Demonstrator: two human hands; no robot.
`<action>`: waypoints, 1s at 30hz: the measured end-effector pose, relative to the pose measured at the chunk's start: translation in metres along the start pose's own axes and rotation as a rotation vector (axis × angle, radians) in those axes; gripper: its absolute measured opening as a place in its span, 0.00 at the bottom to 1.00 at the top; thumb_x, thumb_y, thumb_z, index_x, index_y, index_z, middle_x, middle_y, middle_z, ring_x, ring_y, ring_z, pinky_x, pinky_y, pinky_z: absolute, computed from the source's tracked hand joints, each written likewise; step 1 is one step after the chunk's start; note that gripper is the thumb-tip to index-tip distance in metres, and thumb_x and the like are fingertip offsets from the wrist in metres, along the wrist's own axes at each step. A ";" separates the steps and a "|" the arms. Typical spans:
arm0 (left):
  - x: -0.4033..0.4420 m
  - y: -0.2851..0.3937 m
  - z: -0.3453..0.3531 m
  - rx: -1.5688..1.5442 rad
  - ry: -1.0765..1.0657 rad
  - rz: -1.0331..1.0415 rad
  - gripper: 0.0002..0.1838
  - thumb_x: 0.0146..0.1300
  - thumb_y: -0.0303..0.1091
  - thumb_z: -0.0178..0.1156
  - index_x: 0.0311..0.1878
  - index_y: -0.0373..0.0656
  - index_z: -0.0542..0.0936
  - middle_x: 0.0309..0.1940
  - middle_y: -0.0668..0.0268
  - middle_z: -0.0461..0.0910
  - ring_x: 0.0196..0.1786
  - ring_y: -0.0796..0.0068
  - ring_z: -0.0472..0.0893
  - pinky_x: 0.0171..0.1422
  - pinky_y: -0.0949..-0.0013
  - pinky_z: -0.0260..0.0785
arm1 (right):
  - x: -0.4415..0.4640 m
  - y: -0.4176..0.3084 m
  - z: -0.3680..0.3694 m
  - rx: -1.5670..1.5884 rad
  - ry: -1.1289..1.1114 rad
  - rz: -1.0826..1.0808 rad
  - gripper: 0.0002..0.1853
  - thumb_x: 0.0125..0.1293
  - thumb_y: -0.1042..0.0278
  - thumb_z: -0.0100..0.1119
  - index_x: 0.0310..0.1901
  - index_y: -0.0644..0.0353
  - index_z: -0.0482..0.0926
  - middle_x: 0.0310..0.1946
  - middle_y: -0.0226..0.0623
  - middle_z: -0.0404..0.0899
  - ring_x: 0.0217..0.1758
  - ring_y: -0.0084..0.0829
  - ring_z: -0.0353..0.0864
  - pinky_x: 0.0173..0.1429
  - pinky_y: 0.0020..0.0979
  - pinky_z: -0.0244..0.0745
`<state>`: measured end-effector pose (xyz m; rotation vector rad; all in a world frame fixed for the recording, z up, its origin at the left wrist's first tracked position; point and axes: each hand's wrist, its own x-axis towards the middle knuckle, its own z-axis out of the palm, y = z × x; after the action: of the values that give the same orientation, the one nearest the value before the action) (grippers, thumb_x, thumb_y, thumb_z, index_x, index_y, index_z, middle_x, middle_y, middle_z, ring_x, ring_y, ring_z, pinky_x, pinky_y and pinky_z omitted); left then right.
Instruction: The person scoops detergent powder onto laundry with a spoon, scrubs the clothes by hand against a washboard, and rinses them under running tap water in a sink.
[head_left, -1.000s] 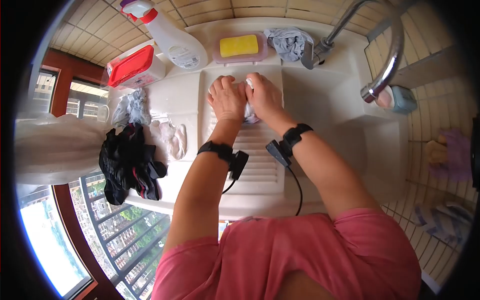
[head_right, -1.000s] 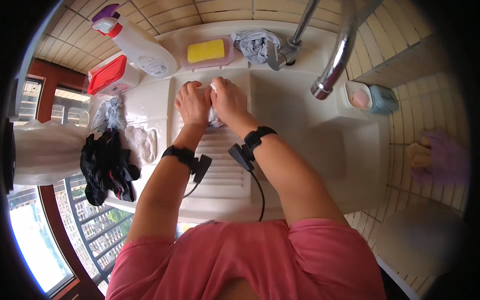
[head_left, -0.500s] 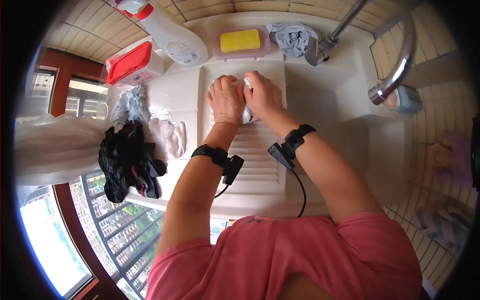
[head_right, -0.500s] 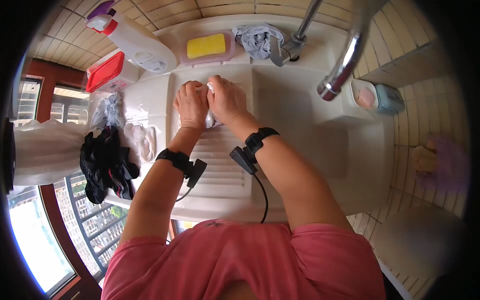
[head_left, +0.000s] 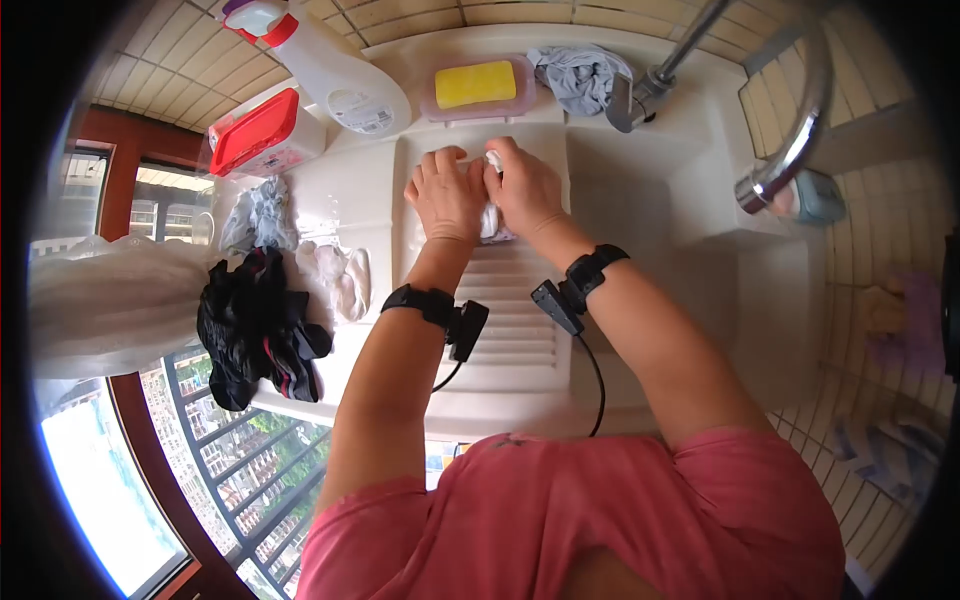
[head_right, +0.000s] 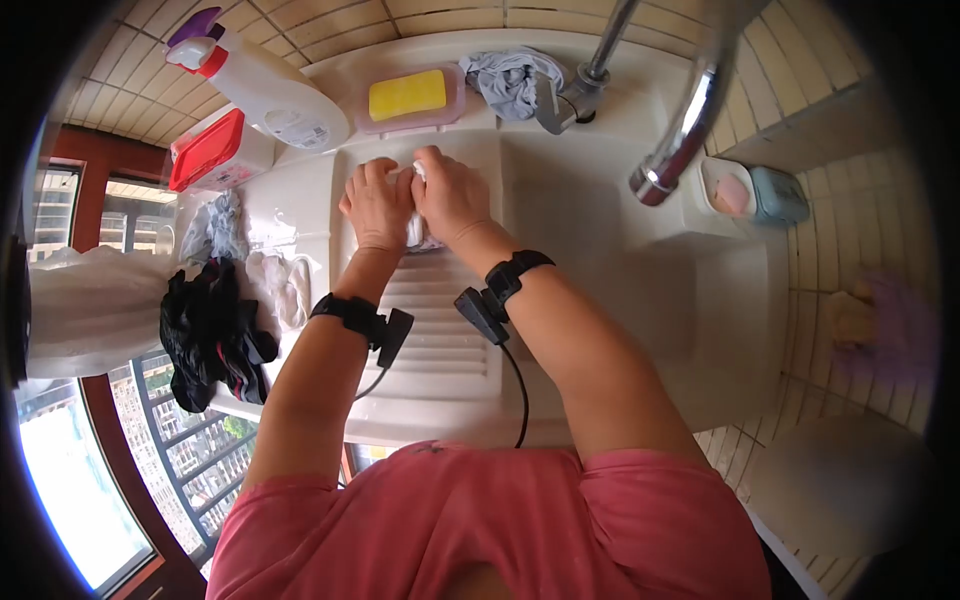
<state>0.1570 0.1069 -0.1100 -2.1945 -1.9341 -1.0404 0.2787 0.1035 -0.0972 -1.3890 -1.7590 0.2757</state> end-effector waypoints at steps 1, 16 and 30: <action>0.000 0.003 -0.004 0.106 -0.025 -0.071 0.08 0.71 0.40 0.56 0.40 0.49 0.80 0.41 0.60 0.80 0.47 0.50 0.77 0.53 0.46 0.63 | -0.001 -0.002 -0.001 -0.041 0.009 0.034 0.12 0.61 0.71 0.63 0.46 0.55 0.76 0.34 0.44 0.83 0.38 0.50 0.84 0.41 0.48 0.77; -0.018 0.012 -0.015 0.004 -0.027 -0.075 0.06 0.71 0.38 0.56 0.42 0.47 0.78 0.41 0.60 0.79 0.47 0.50 0.76 0.53 0.47 0.64 | -0.005 -0.001 0.001 -0.004 0.025 -0.032 0.11 0.64 0.69 0.59 0.48 0.56 0.78 0.36 0.43 0.84 0.41 0.51 0.84 0.46 0.50 0.77; 0.011 0.010 -0.001 0.131 -0.123 -0.093 0.11 0.74 0.44 0.53 0.45 0.49 0.80 0.42 0.59 0.81 0.49 0.50 0.77 0.53 0.46 0.65 | 0.012 0.012 0.015 -0.004 0.077 -0.001 0.10 0.65 0.69 0.58 0.48 0.57 0.78 0.35 0.46 0.84 0.39 0.51 0.84 0.43 0.51 0.77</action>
<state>0.1650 0.1137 -0.0997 -2.1641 -2.1072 -0.7803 0.2762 0.1229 -0.1081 -1.3833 -1.6978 0.2158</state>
